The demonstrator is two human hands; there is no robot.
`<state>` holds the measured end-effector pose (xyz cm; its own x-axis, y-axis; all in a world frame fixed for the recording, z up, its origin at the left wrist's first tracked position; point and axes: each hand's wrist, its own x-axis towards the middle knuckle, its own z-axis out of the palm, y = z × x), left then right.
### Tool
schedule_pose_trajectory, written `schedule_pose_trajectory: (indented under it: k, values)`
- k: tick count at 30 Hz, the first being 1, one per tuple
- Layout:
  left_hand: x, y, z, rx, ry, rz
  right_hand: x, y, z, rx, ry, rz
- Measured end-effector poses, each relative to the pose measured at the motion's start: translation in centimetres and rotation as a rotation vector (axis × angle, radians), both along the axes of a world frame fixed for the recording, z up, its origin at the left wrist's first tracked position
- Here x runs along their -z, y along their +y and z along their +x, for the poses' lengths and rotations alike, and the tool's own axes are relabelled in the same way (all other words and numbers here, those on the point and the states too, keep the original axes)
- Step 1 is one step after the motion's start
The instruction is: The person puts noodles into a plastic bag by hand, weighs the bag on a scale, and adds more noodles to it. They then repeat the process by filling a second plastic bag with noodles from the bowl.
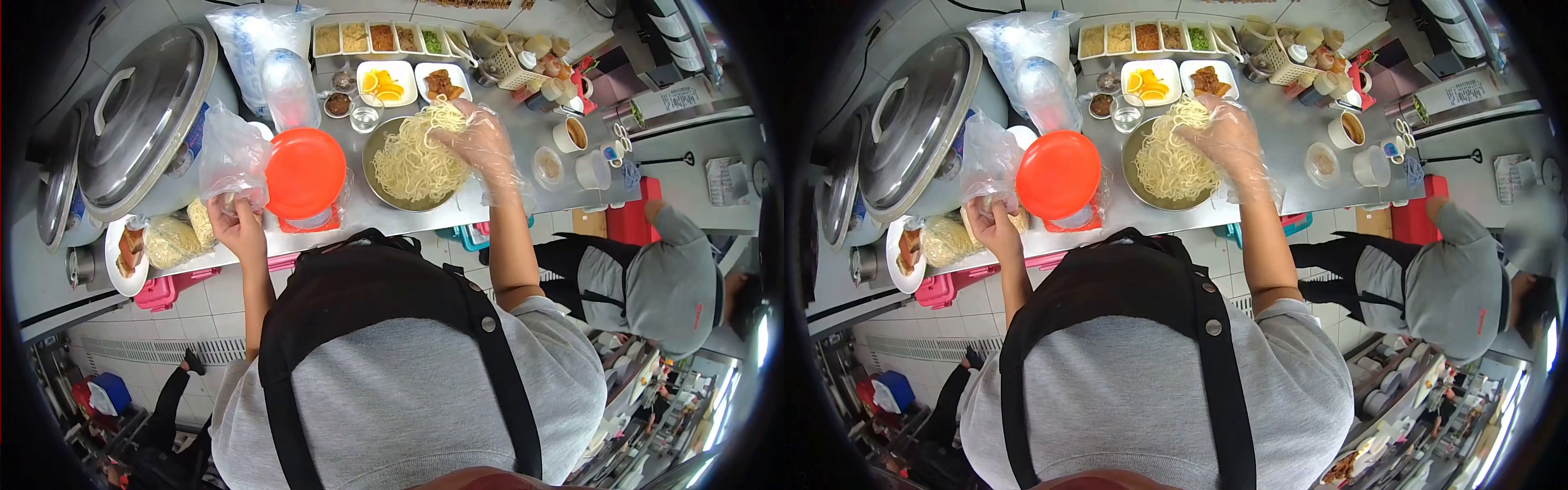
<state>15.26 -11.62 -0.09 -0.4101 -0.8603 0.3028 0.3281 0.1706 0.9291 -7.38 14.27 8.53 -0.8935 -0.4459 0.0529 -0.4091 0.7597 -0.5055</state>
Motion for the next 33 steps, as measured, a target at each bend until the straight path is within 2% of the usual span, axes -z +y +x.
schedule_pose_trajectory:
  k: [2,3,5,9,11,13,14,15,16,17,18,20,22,24,26,28,31,33]
  values:
    - [0.6,-0.1,0.1,-0.008,-0.021,-0.020,0.7,0.1,-0.2,-0.050,0.249,0.019]
    - [0.6,0.0,0.1,-0.014,-0.020,-0.015,0.6,0.1,-0.3,-0.058,0.250,0.023]
    - [0.3,0.2,0.2,-0.002,-0.046,-0.010,-0.3,0.0,-0.1,-0.010,0.049,0.022]
    - [0.0,0.1,0.1,-0.018,-0.010,0.018,-0.1,-0.2,0.3,0.021,0.048,-0.100]
    - [0.1,0.3,-0.2,-0.043,-0.038,0.040,3.4,-0.4,-0.2,0.037,0.045,-0.145]
    - [1.8,-0.1,-0.3,0.084,-0.105,-0.011,7.6,-0.8,0.2,-0.078,-0.023,0.277]
    - [0.4,1.1,-1.4,0.105,-0.136,-0.082,13.0,0.5,0.0,-0.181,-0.019,0.288]
    - [0.2,1.8,-1.9,0.190,-0.168,-0.068,14.1,1.1,1.0,-0.299,0.085,0.205]
    - [-0.5,2.7,-3.6,0.228,-0.040,-0.244,12.5,0.5,2.5,-0.187,0.038,0.184]
    - [1.1,2.3,-4.1,0.344,-0.091,-0.243,11.5,0.3,3.6,-0.083,0.011,0.127]
    - [-0.9,3.8,-5.1,0.427,-0.066,-0.220,9.5,0.1,4.7,-0.006,-0.052,0.078]
    - [1.3,4.2,-7.0,0.524,-0.069,-0.167,11.4,0.3,5.7,0.171,0.042,0.086]
    - [2.1,5.6,-9.4,0.678,-0.033,-0.099,10.7,1.2,7.1,0.321,-0.048,0.164]
    - [1.5,7.5,-10.9,0.684,0.005,-0.129,13.8,1.5,7.4,0.463,-0.074,0.193]
    - [3.0,8.1,-12.1,0.776,0.006,-0.097,15.8,2.0,7.3,0.567,-0.125,0.223]
    - [2.3,9.2,-12.6,0.748,0.062,-0.080,16.5,2.5,7.5,0.407,-0.109,0.168]
    - [-0.4,10.5,-11.0,0.768,0.046,-0.043,15.0,2.5,7.5,0.421,-0.026,0.077]
    - [-0.5,9.3,-10.4,0.727,0.044,-0.010,12.1,1.8,7.0,0.362,0.021,0.075]
